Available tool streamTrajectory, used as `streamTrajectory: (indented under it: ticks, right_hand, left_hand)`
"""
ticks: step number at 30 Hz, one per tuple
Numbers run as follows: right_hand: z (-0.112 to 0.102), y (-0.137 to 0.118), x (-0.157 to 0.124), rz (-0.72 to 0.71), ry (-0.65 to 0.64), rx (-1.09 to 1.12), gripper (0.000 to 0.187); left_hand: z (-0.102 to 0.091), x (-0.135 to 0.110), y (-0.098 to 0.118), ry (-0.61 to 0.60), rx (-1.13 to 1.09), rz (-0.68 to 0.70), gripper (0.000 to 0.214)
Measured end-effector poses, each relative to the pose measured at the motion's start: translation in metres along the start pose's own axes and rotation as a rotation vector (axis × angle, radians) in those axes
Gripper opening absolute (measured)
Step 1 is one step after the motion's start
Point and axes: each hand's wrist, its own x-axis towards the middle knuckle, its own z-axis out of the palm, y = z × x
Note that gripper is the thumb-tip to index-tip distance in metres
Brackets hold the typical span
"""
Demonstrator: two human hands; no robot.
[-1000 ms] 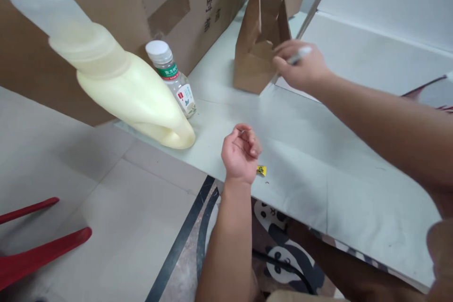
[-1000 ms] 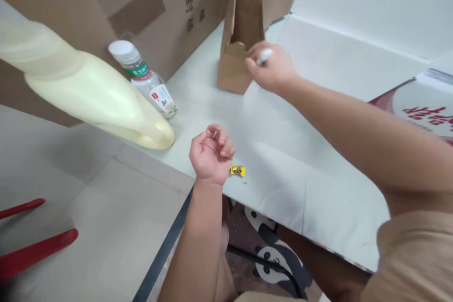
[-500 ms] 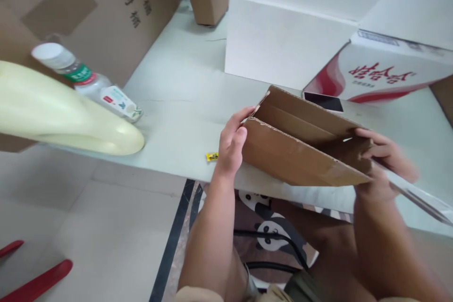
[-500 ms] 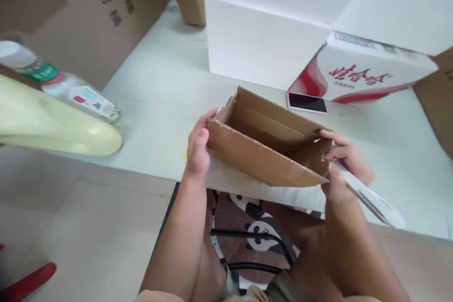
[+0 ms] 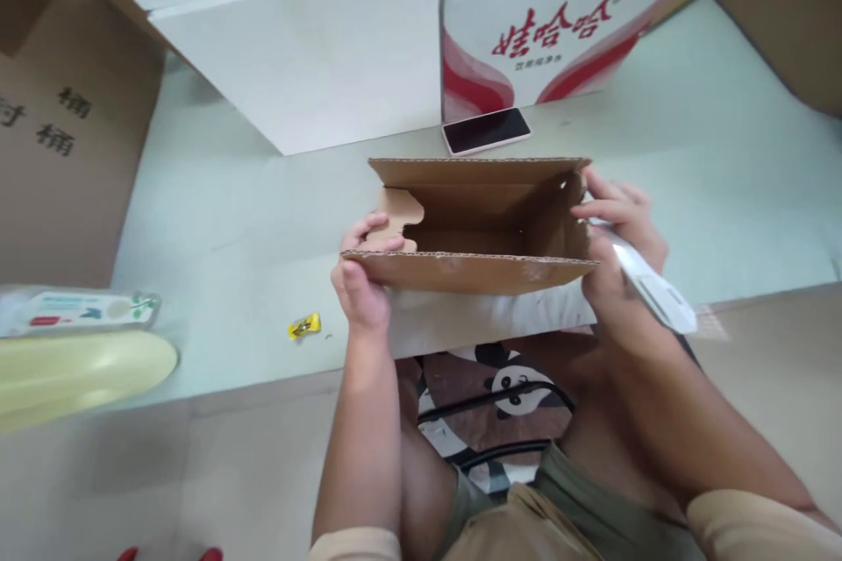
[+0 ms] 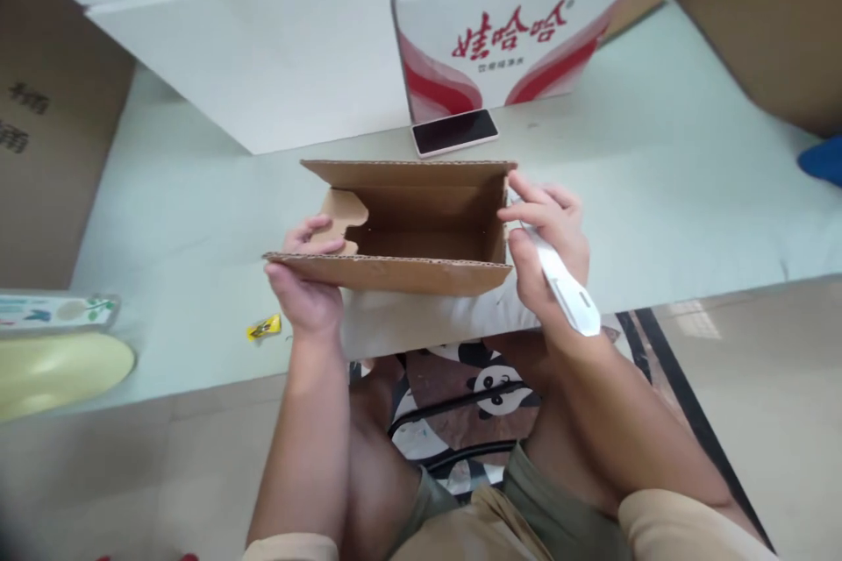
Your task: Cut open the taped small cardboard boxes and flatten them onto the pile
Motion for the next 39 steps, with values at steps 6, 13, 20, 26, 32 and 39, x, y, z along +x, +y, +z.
streamTrajectory:
  ticks: [6, 13, 20, 26, 32, 39]
  right_hand:
    - [-0.006, 0.029, 0.000, -0.153, -0.271, 0.080, 0.024]
    - [0.014, 0.044, 0.001, -0.235, -0.172, 0.262, 0.026]
    - [0.016, 0.044, 0.002, -0.283, -0.139, 0.302, 0.036]
    - [0.006, 0.044, 0.000, -0.271, -0.171, 0.345, 0.036]
    - [-0.008, 0.050, -0.003, -0.136, -0.187, 0.408, 0.039]
    - [-0.020, 0.057, -0.006, -0.110, -0.104, 0.460, 0.034]
  left_hand:
    - [0.010, 0.000, -0.003, 0.058, -0.046, 0.038, 0.076]
    - [0.012, -0.002, -0.009, 0.162, -0.060, -0.002, 0.056]
    - [0.015, -0.007, -0.006, 0.210, -0.093, 0.028, 0.049]
    - [0.023, -0.016, -0.001, 0.244, -0.105, 0.001, 0.051]
    - [0.033, -0.030, 0.003, 0.207, -0.117, -0.069, 0.057]
    - [0.043, -0.066, 0.012, 0.120, -0.096, -0.102, 0.055]
